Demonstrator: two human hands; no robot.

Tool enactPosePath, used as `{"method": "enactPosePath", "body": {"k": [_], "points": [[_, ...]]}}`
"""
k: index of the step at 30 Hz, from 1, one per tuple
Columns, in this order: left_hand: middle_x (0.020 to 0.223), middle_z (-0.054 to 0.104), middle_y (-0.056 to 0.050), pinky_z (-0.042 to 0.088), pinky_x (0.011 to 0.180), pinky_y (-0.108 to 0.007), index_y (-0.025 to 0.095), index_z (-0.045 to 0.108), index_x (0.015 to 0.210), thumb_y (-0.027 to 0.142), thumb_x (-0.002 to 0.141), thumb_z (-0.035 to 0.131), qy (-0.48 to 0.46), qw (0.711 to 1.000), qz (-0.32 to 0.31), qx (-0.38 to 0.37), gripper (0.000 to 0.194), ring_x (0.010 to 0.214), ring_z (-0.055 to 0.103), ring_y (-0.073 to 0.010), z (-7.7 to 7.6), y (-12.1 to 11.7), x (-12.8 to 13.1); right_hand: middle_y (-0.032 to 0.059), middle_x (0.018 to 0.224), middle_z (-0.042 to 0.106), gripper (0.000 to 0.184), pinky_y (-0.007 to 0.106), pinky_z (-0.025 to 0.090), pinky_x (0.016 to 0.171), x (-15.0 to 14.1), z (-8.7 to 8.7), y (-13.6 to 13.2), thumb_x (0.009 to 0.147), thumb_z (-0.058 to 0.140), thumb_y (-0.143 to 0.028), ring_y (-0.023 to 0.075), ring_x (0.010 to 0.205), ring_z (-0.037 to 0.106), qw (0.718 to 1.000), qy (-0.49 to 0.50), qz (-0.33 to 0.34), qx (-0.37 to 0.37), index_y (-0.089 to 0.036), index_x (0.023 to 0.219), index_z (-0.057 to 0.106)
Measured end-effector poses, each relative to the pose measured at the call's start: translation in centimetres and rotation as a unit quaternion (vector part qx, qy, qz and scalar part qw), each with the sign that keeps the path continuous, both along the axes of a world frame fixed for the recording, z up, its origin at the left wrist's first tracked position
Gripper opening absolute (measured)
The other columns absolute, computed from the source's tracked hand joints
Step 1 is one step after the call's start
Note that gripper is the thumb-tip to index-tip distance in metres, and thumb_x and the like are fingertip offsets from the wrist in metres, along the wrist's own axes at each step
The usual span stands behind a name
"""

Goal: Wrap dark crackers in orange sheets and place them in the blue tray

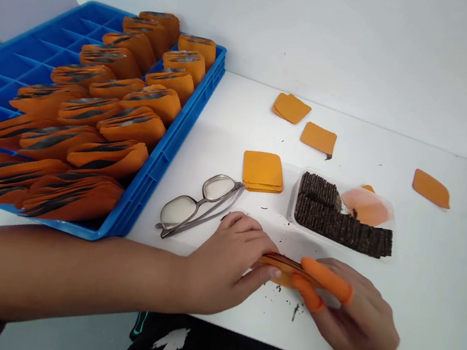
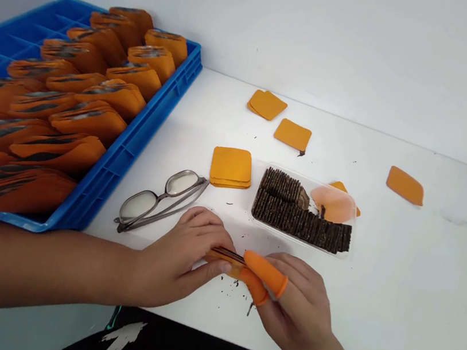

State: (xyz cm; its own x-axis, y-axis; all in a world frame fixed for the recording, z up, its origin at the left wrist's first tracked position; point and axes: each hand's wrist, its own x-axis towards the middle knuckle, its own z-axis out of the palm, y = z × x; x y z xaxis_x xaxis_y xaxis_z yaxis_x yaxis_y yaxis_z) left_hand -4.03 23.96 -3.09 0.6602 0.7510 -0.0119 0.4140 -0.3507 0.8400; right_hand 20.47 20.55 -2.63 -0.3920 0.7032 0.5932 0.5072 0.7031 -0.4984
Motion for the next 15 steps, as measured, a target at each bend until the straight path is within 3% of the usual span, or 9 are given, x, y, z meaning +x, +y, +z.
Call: {"method": "enactPosePath", "body": {"k": [5,9,13,15], "points": [[0.111,0.076,-0.004,0.032,0.11,-0.047,0.019,0.069,0.112,0.031,0.108,0.05,-0.006,1.0,0.0,0.007,0.023,0.116,0.056,-0.0254,0.1,-0.2,-0.2,0.0031,0.092,0.076,0.061,0.032,0.063,0.061,0.7,-0.2,0.1,0.085,0.075,0.001,0.0186,0.077,0.072,1.0,-0.011,-0.017,0.01,-0.024,0.141,0.067],[0.118,0.077,0.002,0.034,0.111,-0.043,0.025,0.069,0.124,0.021,0.109,0.045,-0.045,0.999,0.009,0.018,0.028,0.118,0.056,-0.0219,-0.2,-0.1,-0.2,0.0029,0.094,0.078,0.058,0.034,0.064,0.062,0.7,-0.3,0.1,0.084,0.076,-0.001,0.0202,0.079,0.073,0.999,-0.018,-0.042,0.013,-0.026,0.136,0.07],[0.118,0.077,0.0,0.036,0.11,-0.043,0.026,0.07,0.128,0.022,0.108,0.048,-0.039,0.999,0.02,0.029,0.03,0.12,0.056,-0.0226,-0.5,-0.2,-0.2,0.0038,0.095,0.077,0.047,0.031,0.063,0.064,0.1,-0.7,-0.8,0.087,0.072,-0.002,0.0184,0.079,0.073,0.998,-0.025,-0.043,-0.028,-0.024,0.128,0.073],[0.124,0.075,-0.004,0.036,0.111,-0.046,0.023,0.068,0.134,0.027,0.107,0.052,-0.019,0.999,0.018,0.038,0.032,0.124,0.055,-0.0257,-0.7,-0.3,-0.2,0.0043,0.102,0.077,0.051,0.029,0.061,0.065,1.0,-0.7,-1.4,0.089,0.071,-0.002,0.0173,0.082,0.073,0.996,0.003,-0.079,-0.035,-0.026,0.133,0.07]]}}
